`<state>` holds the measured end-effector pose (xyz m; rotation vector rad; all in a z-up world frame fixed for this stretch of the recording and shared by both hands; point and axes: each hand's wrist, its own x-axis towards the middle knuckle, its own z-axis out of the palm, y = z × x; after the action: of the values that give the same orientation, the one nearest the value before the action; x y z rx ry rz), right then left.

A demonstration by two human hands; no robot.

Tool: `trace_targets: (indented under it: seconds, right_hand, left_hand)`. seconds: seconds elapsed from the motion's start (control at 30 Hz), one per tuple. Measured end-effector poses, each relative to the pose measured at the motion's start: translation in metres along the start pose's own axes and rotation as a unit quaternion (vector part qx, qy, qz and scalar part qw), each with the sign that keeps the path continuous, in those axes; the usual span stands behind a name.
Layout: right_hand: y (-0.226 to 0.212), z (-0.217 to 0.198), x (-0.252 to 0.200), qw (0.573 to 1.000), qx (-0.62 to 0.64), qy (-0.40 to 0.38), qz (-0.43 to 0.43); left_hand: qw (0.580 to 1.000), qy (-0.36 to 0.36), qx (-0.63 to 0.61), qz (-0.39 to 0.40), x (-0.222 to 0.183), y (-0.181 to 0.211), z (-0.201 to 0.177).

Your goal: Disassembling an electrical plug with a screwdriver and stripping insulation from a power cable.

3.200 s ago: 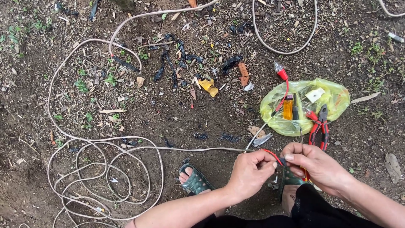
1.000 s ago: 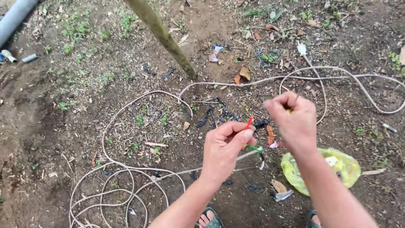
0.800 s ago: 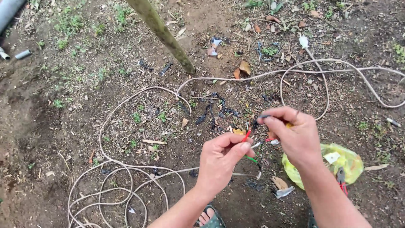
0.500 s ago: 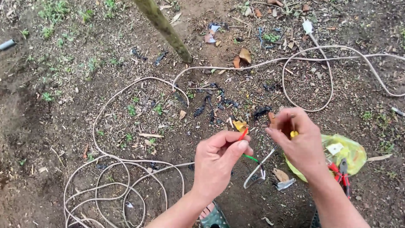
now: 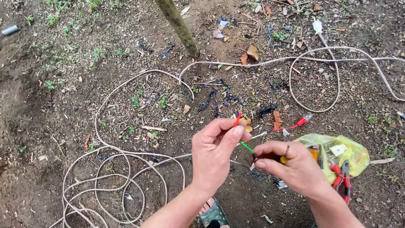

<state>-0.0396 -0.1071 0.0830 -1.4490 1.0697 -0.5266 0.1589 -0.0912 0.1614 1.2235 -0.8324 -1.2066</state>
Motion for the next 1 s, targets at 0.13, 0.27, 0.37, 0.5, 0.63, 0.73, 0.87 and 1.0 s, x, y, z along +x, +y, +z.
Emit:
trace_targets:
  seconds: [0.13,0.27,0.37,0.5,0.63,0.73,0.87,1.0]
  right_hand:
    - [-0.023,0.007,-0.006,0.998,0.054,0.012,0.007]
    - [-0.015,0.007,-0.016,0.992,0.107,0.012,0.060]
    - [-0.013,0.004,-0.024,0.994,0.104,0.025,0.024]
    - [-0.025,-0.004,-0.029,0.996,-0.066,0.058,-0.030]
    - [-0.025,-0.006,-0.030,0.990,-0.105,0.064,-0.070]
    - [-0.021,-0.005,-0.034,0.991,-0.078,0.104,-0.025]
    - [-0.014,-0.012,-0.033,0.994,-0.089,0.065,-0.028]
    - [-0.026,-0.008,-0.029,0.988,-0.122,0.059,-0.072]
  left_hand:
    - [1.000,0.005,0.007,-0.001,-0.001,0.001,-0.005]
    - [0.999,0.018,0.041,-0.012,-0.003,-0.002,-0.014]
    - [0.999,-0.015,-0.030,-0.039,-0.010,-0.008,-0.015]
    - [0.974,-0.130,0.167,-0.080,-0.016,0.005,-0.010]
    - [0.913,-0.233,0.332,0.036,-0.017,0.004,-0.013]
    - [0.880,-0.240,0.403,0.075,-0.021,-0.003,-0.015]
    - [0.893,-0.218,0.384,0.091,-0.020,0.001,-0.015]
    - [0.907,-0.208,0.355,0.093,-0.018,0.005,-0.016]
